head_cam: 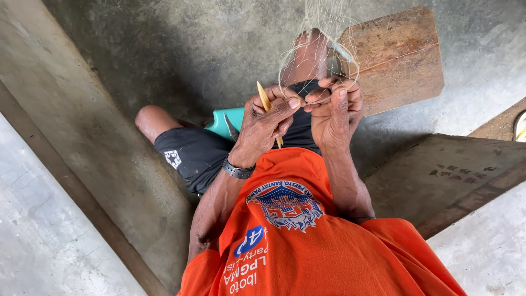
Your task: Weaving a fishing net by hand using a wooden shuttle and a gauge to create uniform mesh.
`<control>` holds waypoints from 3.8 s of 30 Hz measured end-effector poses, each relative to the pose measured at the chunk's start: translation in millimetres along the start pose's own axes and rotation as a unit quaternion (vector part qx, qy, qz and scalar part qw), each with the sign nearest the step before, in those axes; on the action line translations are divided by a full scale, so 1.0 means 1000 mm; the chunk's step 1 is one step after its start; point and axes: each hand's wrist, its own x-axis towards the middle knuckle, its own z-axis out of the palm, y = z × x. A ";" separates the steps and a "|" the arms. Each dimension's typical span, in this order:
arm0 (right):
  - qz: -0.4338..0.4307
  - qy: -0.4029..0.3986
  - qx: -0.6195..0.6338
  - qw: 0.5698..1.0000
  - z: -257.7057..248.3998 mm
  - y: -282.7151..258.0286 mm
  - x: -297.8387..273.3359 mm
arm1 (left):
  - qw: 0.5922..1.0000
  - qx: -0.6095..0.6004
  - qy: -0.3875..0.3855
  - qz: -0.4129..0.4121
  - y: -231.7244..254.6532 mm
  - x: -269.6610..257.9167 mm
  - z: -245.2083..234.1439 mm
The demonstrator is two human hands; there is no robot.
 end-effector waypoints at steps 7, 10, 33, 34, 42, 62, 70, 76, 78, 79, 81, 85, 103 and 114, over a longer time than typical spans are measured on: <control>0.044 -0.052 0.015 0.998 -0.007 0.004 0.008 | 1.000 0.009 -0.007 0.011 0.003 0.002 0.007; 0.078 -0.096 0.000 0.992 -0.002 -0.003 0.007 | 1.000 0.018 -0.008 0.017 -0.006 0.004 0.001; -0.010 0.019 0.014 1.000 -0.037 0.009 -0.007 | 0.997 -0.055 -0.003 -0.061 -0.019 0.009 0.016; -0.010 0.020 0.013 1.000 -0.042 0.010 -0.007 | 0.997 -0.054 -0.003 -0.062 -0.019 0.009 0.013; 0.042 0.041 0.043 0.997 -0.044 0.003 -0.007 | 0.992 -0.109 -0.050 -0.042 -0.025 0.016 -0.001; 0.048 -0.046 0.061 0.996 -0.061 0.001 -0.001 | 0.990 -0.119 -0.065 -0.050 -0.041 0.025 -0.011; 0.010 0.001 0.002 1.000 -0.048 0.003 0.004 | 0.982 0.158 -0.080 0.060 -0.045 -0.008 0.006; -0.017 -0.008 -0.023 1.000 -0.043 -0.004 0.008 | 0.918 0.300 -0.172 0.194 -0.052 -0.049 0.025; -0.013 -0.015 0.001 1.000 -0.040 -0.006 0.009 | 0.878 0.360 -0.213 0.231 -0.059 -0.059 0.027; -0.016 -0.016 0.001 1.000 -0.042 -0.007 0.009 | 0.878 0.359 -0.214 0.233 -0.053 -0.061 0.034; -0.006 -0.018 0.029 0.999 -0.048 -0.008 0.009 | 0.830 0.439 -0.200 0.279 -0.042 -0.067 0.048; 0.009 -0.014 0.066 0.998 -0.055 -0.012 0.006 | 0.808 0.480 -0.182 0.289 -0.035 -0.068 0.052; 0.036 -0.057 0.046 0.997 -0.035 -0.005 -0.006 | 0.738 0.570 -0.175 0.316 0.042 -0.089 0.041; 0.107 -0.052 0.119 0.986 -0.028 -0.003 -0.018 | 0.636 0.684 -0.120 0.337 0.053 -0.051 0.030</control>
